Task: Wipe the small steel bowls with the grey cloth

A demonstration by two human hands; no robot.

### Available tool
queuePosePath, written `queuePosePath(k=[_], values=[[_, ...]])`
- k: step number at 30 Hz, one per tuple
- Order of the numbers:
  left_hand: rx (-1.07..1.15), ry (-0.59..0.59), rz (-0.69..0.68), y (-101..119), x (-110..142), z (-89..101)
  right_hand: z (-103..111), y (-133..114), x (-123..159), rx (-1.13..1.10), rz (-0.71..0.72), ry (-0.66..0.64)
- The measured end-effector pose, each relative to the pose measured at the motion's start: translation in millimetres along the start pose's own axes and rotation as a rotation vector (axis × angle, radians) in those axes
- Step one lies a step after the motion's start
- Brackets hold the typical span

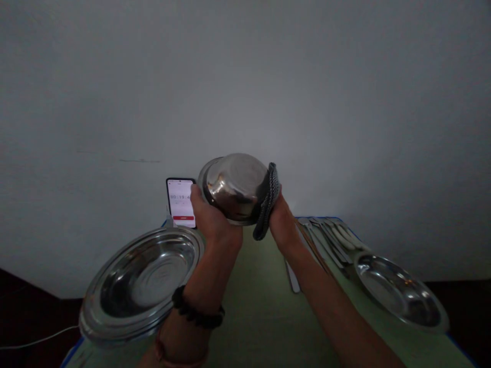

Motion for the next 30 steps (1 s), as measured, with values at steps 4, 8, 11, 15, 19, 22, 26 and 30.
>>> queuePosePath(k=[4, 8, 11, 15, 19, 22, 26, 30], values=[[0.271, -0.042, 0.088, 6, 7, -10.6, -22, 2, 15, 0.066, 0.102, 0.038], [0.336, -0.102, 0.176, -1, 12, -17.3, -26, 7, 18, 0.233, 0.248, 0.147], [0.151, -0.124, 0.282, -10, 18, -17.8, -20, 2, 15, 0.376, 0.387, 0.243], [-0.254, -0.081, 0.091, -5, 25, -16.4, -11, -11, 14, 0.439, 0.516, 0.242], [-0.356, -0.072, -0.05, 6, 29, -17.0, -9, -16, 15, 0.341, 0.547, 0.179], [-0.333, -0.082, -0.09, 6, 31, -17.6, -6, -18, 13, 0.253, 0.521, 0.189], [-0.353, -0.069, -0.06, 2, 34, -18.4, 9, -20, 4, 0.091, 0.373, 0.149], [-0.344, 0.012, 0.058, 5, 31, -15.6, 24, -13, -8, -0.04, 0.153, 0.181]])
Point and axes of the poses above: each hand's wrist, its own x-axis away from the middle knuckle, its own z-axis out of the back of the hand, y = z × x, the point moved 1 cm from there along -x, towards the middle knuckle, and after that the axes turned 6 degrees about -z, right-handed, at the moved point
